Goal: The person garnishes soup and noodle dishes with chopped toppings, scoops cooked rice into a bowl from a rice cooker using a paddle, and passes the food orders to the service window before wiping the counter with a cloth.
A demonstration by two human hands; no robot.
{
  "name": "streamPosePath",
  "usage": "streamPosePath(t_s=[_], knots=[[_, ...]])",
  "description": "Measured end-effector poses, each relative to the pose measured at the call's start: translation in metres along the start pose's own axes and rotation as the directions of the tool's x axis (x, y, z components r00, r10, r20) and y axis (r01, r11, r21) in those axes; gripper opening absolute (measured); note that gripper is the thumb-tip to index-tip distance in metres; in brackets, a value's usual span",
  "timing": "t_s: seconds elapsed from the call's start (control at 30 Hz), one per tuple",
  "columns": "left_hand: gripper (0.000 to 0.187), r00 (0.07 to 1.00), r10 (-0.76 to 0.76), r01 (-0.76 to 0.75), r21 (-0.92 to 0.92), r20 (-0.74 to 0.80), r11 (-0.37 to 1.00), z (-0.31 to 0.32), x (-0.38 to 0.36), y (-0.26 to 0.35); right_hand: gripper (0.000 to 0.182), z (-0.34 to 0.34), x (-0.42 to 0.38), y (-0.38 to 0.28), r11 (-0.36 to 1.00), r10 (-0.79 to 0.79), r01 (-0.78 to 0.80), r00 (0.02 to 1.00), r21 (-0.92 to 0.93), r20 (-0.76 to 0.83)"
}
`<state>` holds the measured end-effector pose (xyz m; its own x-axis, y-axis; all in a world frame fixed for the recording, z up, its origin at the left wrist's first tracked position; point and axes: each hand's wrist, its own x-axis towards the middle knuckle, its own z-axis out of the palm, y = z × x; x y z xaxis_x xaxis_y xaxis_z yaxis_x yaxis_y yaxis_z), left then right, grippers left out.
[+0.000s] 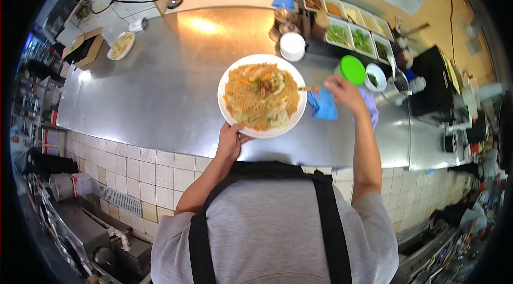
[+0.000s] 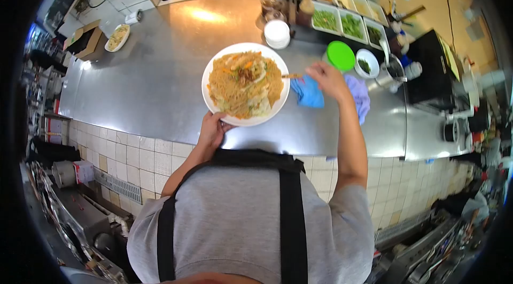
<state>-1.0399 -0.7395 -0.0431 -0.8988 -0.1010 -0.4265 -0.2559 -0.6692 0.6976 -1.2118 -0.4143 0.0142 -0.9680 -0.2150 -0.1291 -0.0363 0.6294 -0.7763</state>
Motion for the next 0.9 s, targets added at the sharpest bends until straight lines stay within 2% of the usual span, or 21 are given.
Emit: streamPosePath(t_s=[0.07,0.13,0.2,0.27,0.37,0.5,0.53,0.67,0.73,0.77,0.87,0.9], knots=[[0.042,0.999,0.036,-0.036,0.007,-0.027,0.999,0.0,0.002,-0.005,0.044,-0.002,-0.025,0.032,0.961,-0.162,0.13,0.98,-0.244,-0.115],[0.044,0.997,0.063,-0.063,0.003,-0.052,0.998,0.0,0.004,-0.011,0.042,0.014,-0.053,0.087,0.919,-0.312,0.273,0.945,-0.285,-0.101],[0.044,0.995,0.082,-0.081,0.018,-0.058,0.997,-0.001,0.002,-0.017,0.043,0.037,-0.109,0.102,0.799,-0.433,0.245,0.869,-0.55,-0.241],[0.045,0.996,0.068,-0.067,0.024,-0.061,0.997,0.006,-0.001,-0.019,0.045,0.055,-0.158,0.118,0.843,-0.386,0.15,0.837,-0.517,-0.387],[0.046,0.99,0.141,-0.142,0.032,0.028,0.989,-0.008,0.028,-0.038,0.044,0.087,-0.189,0.159,0.857,-0.301,-0.002,0.809,-0.515,-0.504],[0.047,0.958,0.273,-0.279,0.059,0.086,0.959,-0.011,0.05,-0.055,0.043,0.107,-0.261,0.188,0.816,-0.241,-0.147,0.794,-0.559,-0.559],[0.048,0.945,0.315,-0.32,0.058,0.083,0.946,-0.025,0.085,-0.055,0.043,0.13,-0.248,0.207,0.823,-0.255,-0.132,0.784,-0.553,-0.566],[0.049,0.915,0.403,-0.403,0.002,0.025,0.915,-0.023,0.144,-0.075,0.043,0.162,-0.281,0.26,0.829,-0.275,-0.129,0.753,-0.544,-0.597],[0.05,0.911,0.409,-0.405,-0.067,0.061,0.912,-0.018,0.171,-0.08,0.044,0.174,-0.293,0.284,0.836,-0.279,-0.127,0.739,-0.534,-0.613],[0.05,0.901,0.429,-0.424,-0.087,0.056,0.902,-0.03,0.216,-0.07,0.044,0.197,-0.246,0.302,0.847,-0.282,-0.104,0.742,-0.521,-0.607],[0.041,0.913,0.383,-0.373,-0.092,0.138,0.923,-0.024,0.225,-0.069,0.044,0.198,-0.241,0.319,0.853,-0.273,-0.102,0.749,-0.513,-0.603],[0.042,0.918,0.345,-0.357,0.027,0.195,0.934,-0.026,0.221,-0.067,0.044,0.196,-0.239,0.321,0.855,-0.27,-0.1,0.751,-0.508,-0.602]])
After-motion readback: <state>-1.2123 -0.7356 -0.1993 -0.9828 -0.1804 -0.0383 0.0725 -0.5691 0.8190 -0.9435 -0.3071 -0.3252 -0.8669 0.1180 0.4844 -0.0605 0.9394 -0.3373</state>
